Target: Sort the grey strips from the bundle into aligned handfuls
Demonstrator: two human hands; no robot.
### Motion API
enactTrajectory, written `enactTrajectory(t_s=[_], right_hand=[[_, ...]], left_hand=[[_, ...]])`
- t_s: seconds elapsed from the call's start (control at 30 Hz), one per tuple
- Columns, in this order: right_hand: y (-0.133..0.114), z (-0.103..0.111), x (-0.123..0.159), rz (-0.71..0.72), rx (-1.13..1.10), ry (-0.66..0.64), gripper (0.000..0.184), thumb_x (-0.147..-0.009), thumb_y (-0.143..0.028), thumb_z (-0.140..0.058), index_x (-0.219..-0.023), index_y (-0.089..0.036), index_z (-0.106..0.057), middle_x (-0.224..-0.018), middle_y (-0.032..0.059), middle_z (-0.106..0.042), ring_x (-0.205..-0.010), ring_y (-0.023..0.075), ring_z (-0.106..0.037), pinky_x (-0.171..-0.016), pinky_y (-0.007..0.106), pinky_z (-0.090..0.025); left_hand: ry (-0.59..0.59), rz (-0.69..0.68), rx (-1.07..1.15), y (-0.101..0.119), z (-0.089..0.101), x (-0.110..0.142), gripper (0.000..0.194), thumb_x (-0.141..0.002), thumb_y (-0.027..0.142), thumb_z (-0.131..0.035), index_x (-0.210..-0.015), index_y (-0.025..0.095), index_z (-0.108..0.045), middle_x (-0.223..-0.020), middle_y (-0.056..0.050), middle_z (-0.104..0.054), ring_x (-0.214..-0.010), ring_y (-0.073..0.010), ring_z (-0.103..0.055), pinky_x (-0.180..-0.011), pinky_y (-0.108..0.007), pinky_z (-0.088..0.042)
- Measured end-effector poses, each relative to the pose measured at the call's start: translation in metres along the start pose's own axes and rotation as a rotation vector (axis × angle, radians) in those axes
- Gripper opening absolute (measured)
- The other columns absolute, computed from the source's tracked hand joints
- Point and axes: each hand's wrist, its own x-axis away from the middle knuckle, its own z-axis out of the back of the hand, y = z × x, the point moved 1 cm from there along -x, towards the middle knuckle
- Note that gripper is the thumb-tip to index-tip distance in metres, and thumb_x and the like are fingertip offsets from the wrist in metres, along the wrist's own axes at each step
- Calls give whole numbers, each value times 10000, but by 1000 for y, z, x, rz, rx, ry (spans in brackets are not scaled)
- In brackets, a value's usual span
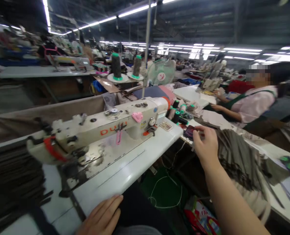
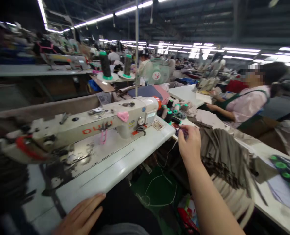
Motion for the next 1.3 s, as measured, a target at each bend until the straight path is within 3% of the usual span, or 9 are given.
enactTrajectory(t_s=[0.1, 0.23, 0.33, 0.5, 0.6, 0.7, 0.87, 1.1, 1.3], right_hand=[[-82, -25, 33, 214, -244, -106, 147, -889, -242, -562, -977, -213, -675, -971, 71, -675, -895, 220, -641, -834, 363, -521], [-181, -56, 89, 473, -594, -378, 141, -906, -146, -548, -939, -234, -653, -941, 49, -679, -881, 200, -657, -845, 348, -531], [-244, -71, 131, 622, -841, -611, 165, -929, -119, -520, -962, -231, -637, -946, 56, -670, -910, 196, -659, -848, 342, -542], [-336, -78, 181, 927, -921, -883, 215, -950, -142, -491, -1087, -215, -640, -1110, 101, -664, -1046, 229, -642, -924, 389, -551], [-385, -85, 198, 1088, -829, -895, 297, -932, -186, -537, -1219, -196, -615, -1235, 120, -647, -1162, 267, -602, -1024, 441, -505], [-428, -100, 210, 1206, -732, -839, 534, -903, -268, -608, -1413, -165, -484, -1415, 159, -554, -1330, 310, -490, -1114, 474, -418], [-471, -123, 222, 1194, -503, -716, 765, -881, -387, -662, -1486, -46, -341, -1426, 283, -496, -1324, 397, -448, -1073, 519, -387], [-473, -115, 233, 1377, -356, -759, 365, -895, -190, -577, -1254, -130, -557, -1119, 160, -622, -1038, 317, -562, -922, 440, -446], [-470, -102, 242, 1428, -259, -734, 275, -896, -118, -529, -1167, -148, -563, -1041, 149, -626, -1000, 299, -586, -847, 383, -479]], left_hand=[[-104, 146, 17, 10, 21, 3, 330, -974, 63, -400, -1104, 152, -690, -1287, -105, -679, -1246, -190, -584, -1083, -321, -459], [-236, 335, 101, 13, 42, 21, 238, -991, 151, -463, -1064, 154, -689, -1292, -106, -670, -1241, -222, -581, -1073, -373, -478], [-252, 486, 132, 12, 61, 43, 216, -988, 175, -476, -1036, 152, -686, -1301, -107, -662, -1246, -242, -573, -1066, -380, -477], [-96, 681, 151, 21, 97, 82, 228, -921, 72, -478, -1027, 141, -668, -1188, -112, -692, -1237, -228, -566, -1074, -375, -466], [64, 796, 167, 27, 114, 101, 289, -861, 5, -477, -1016, 161, -663, -1122, -100, -703, -1199, -219, -584, -1060, -386, -480], [208, 902, 171, 30, 128, 115, 328, -845, -29, -463, -991, 185, -665, -1053, -89, -713, -1140, -216, -611, -1004, -390, -518], [389, 1010, 167, 37, 144, 133, 344, -848, -38, -448, -940, 204, -675, -983, -79, -727, -1051, -205, -649, -932, -381, -546], [534, 1152, 290, 39, 143, 151, 306, -811, -22, -489, -826, 206, -693, -905, -58, -734, -925, -190, -675, -872, -345, -542], [642, 1263, 467, 23, 137, 144, 258, -798, 13, -531, -831, 201, -704, -974, -66, -727, -955, -195, -671, -900, -335, -519]])
